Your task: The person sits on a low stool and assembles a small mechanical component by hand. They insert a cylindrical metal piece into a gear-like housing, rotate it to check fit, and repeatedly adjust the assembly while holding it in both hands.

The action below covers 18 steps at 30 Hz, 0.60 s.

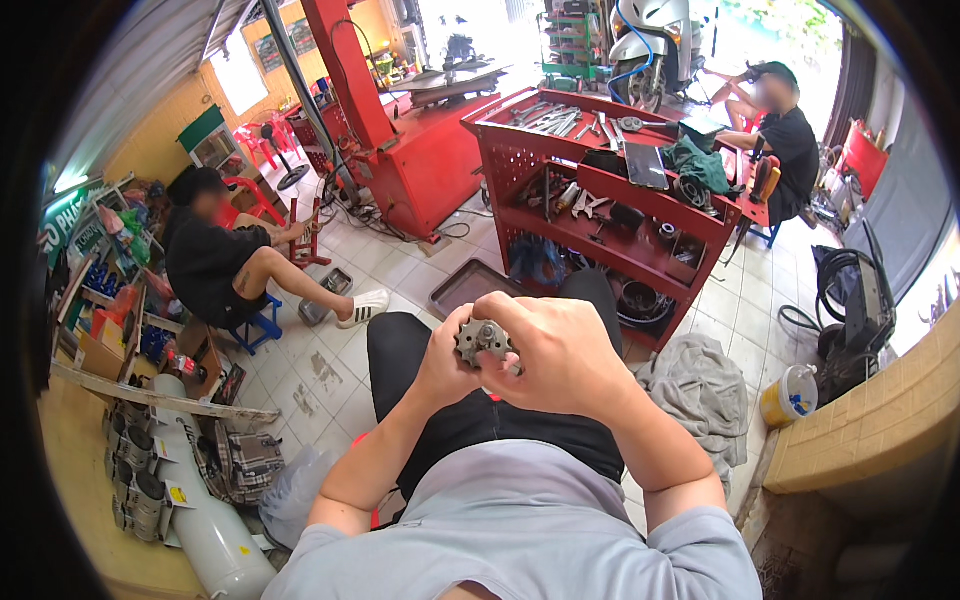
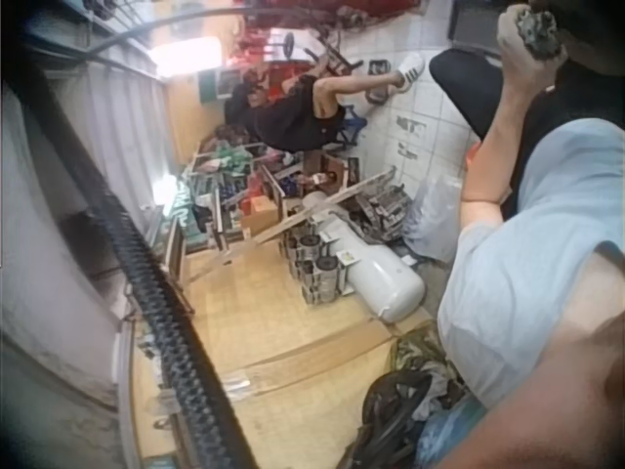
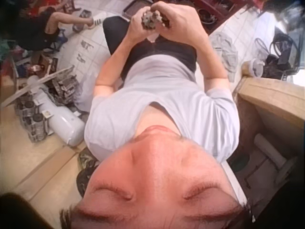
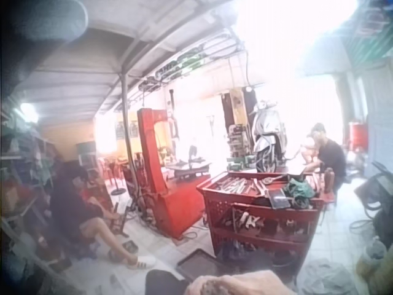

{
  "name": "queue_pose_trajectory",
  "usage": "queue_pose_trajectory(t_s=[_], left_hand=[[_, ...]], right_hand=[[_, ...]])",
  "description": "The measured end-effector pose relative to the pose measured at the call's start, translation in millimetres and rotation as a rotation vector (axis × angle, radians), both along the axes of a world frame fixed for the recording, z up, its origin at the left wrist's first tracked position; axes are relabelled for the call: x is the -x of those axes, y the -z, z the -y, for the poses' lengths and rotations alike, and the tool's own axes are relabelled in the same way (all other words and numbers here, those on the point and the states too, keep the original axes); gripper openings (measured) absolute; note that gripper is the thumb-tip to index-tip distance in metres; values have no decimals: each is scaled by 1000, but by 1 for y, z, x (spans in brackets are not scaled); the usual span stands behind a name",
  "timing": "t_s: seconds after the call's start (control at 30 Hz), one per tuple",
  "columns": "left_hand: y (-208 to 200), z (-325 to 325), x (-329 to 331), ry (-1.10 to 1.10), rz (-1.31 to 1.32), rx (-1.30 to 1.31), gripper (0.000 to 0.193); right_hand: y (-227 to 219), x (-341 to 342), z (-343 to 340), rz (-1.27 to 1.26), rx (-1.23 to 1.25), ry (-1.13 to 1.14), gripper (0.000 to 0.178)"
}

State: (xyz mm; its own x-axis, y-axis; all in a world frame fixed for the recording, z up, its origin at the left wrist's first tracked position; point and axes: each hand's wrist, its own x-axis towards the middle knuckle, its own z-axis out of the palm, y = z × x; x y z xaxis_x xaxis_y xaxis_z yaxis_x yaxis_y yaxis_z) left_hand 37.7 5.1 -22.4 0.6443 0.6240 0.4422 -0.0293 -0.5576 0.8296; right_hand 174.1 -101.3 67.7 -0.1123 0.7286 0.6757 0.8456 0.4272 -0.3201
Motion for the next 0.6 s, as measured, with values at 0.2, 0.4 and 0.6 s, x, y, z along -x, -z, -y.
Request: queue_pose_trajectory(t_s=[0.2, 0.4, 0.6], left_hand=[[2, -1, 0, 1, 10, -60, 51], [4, 2, -2, -1, 32, -6, 48], [0, 0, -1, 29, 23, -8, 47]], right_hand=[[14, -6, -7, 33, -18, 41, 21], [1, -1, 0, -22, 18, 33, 20], [14, -5, -7, 29, -26, 16, 24]])
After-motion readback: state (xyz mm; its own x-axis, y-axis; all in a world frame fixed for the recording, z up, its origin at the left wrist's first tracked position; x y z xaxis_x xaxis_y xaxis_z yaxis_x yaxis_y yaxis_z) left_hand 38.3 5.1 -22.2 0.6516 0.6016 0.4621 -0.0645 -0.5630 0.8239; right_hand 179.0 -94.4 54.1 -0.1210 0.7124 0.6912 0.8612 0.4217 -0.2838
